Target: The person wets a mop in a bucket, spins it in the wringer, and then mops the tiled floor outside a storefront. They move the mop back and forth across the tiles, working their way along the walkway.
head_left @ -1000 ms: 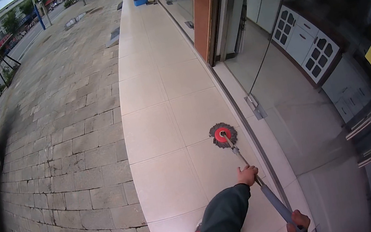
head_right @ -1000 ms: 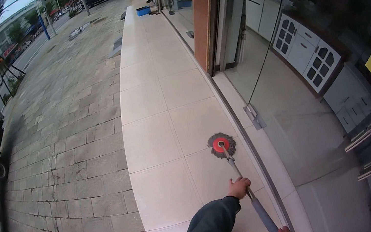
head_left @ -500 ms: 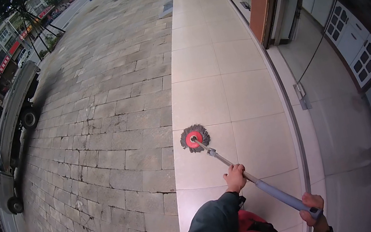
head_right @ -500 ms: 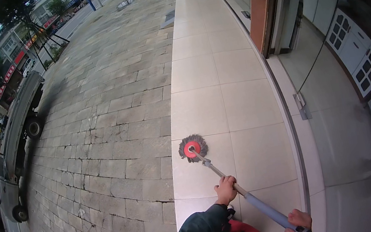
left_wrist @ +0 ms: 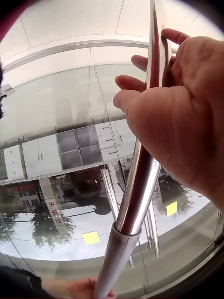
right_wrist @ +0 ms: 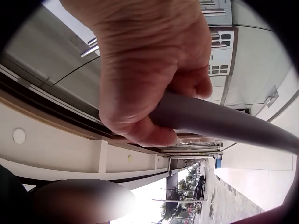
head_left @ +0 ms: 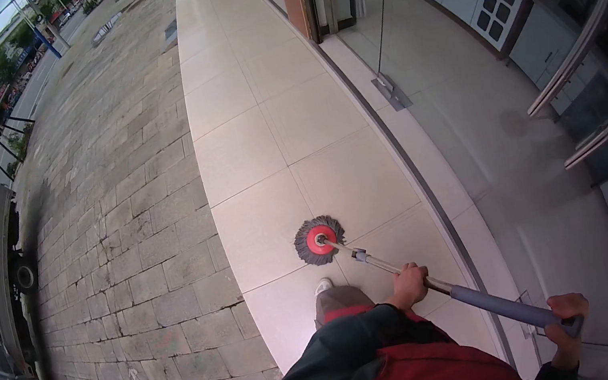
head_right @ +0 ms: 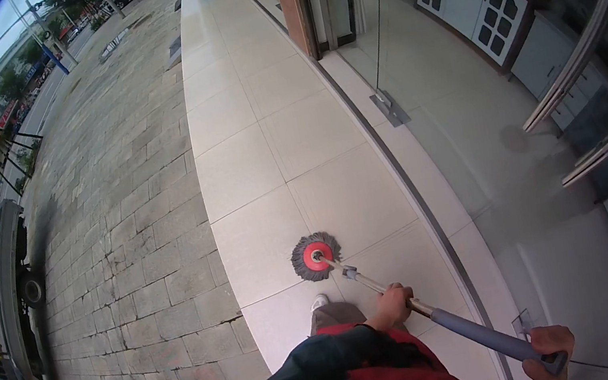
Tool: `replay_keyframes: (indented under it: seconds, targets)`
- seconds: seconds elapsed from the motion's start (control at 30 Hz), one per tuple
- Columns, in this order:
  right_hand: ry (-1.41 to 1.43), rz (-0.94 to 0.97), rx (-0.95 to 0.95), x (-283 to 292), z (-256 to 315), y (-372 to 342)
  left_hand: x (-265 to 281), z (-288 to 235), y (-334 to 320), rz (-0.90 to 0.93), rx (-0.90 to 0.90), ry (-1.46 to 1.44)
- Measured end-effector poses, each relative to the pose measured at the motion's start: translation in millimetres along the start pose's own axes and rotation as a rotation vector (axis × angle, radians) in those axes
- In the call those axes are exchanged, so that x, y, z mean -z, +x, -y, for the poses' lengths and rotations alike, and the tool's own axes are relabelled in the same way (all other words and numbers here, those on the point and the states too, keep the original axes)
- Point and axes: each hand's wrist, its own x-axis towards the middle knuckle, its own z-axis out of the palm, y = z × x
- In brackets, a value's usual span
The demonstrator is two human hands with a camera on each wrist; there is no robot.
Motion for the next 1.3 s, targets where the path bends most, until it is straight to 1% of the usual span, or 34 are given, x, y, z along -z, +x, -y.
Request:
replay_keyframes:
  seconds: [0.03,0.07,0.1,0.13,0.2,0.27,0.3,0.4,0.43,0.47,0.5,0.57,0.63,0.7,0.73,0.8,0.83,0.87,0.93,1.0,1.03,1.07,1.13,1.2,1.23,1.3]
  targets:
    - [-0.039,-0.05,0.024,23,-3,-20,-22,-23,5,0.052,-0.07,-0.007]
    - [-0.079,-0.097,0.048,49,-12,-42,-42,-43,9,0.087,-0.177,-0.018]
    - [-0.192,-0.047,0.138,81,-27,-67,-62,-62,13,0.12,-0.28,-0.032]
    - [-0.227,-0.053,0.198,86,-16,-75,-83,-77,17,0.143,-0.348,-0.037]
    - [-0.293,-0.056,0.32,80,17,-88,-121,-102,23,0.182,-0.477,-0.045]
    - [-0.237,-0.192,0.298,76,26,-102,-145,-124,19,0.199,-0.594,-0.08]
    - [-0.205,-0.259,0.288,71,29,-108,-152,-129,15,0.206,-0.65,-0.095]
    - [-0.087,-0.424,0.262,59,36,-122,-148,-135,-8,0.228,-0.676,-0.117]
    - [-0.135,-0.427,0.267,63,29,-127,-142,-132,-17,0.223,-0.682,-0.135]
    - [-0.249,-0.453,0.251,58,36,-126,-138,-125,-23,0.213,-0.668,-0.15]
    - [-0.206,-0.445,0.267,62,31,-128,-136,-117,-30,0.201,-0.649,-0.168]
    - [-0.031,-0.345,0.282,85,-3,-125,-126,-93,-43,0.201,-0.594,-0.207]
    - [0.159,-0.227,0.258,98,-37,-115,-107,-61,-58,0.124,-0.519,-0.215]
    - [0.302,-0.101,0.231,91,-67,-101,-89,-21,-75,0.019,-0.433,-0.224]
    - [0.349,-0.046,0.23,76,-75,-93,-81,5,-83,-0.044,-0.385,-0.23]
    - [0.436,0.084,0.297,15,-73,-78,-67,60,-102,-0.171,-0.264,-0.226]
    - [0.457,0.138,0.262,-14,-76,-77,-61,87,-114,-0.233,-0.19,-0.217]
    - [0.477,0.19,0.229,-44,-78,-79,-48,111,-129,-0.26,-0.096,-0.189]
    - [0.402,0.276,0.203,-103,-67,-91,-24,156,-157,-0.312,0.07,-0.148]
    - [0.371,0.399,0.187,-142,-72,-97,-9,197,-177,-0.346,0.199,-0.121]
    - [0.338,0.419,0.217,-160,-68,-101,-3,212,-186,-0.357,0.256,-0.11]
    - [0.302,0.436,0.242,-175,-59,-105,5,220,-198,-0.354,0.313,-0.106]
    - [0.214,0.471,0.318,-188,-43,-111,8,232,-217,-0.403,0.342,-0.129]
    - [0.117,0.511,0.434,-186,-25,-113,-4,235,-229,-0.434,0.318,-0.148]
    - [0.153,0.529,0.413,-181,-20,-114,-10,232,-233,-0.451,0.302,-0.159]
    - [0.217,0.559,0.366,-164,-15,-117,-21,214,-241,-0.444,0.33,-0.146]
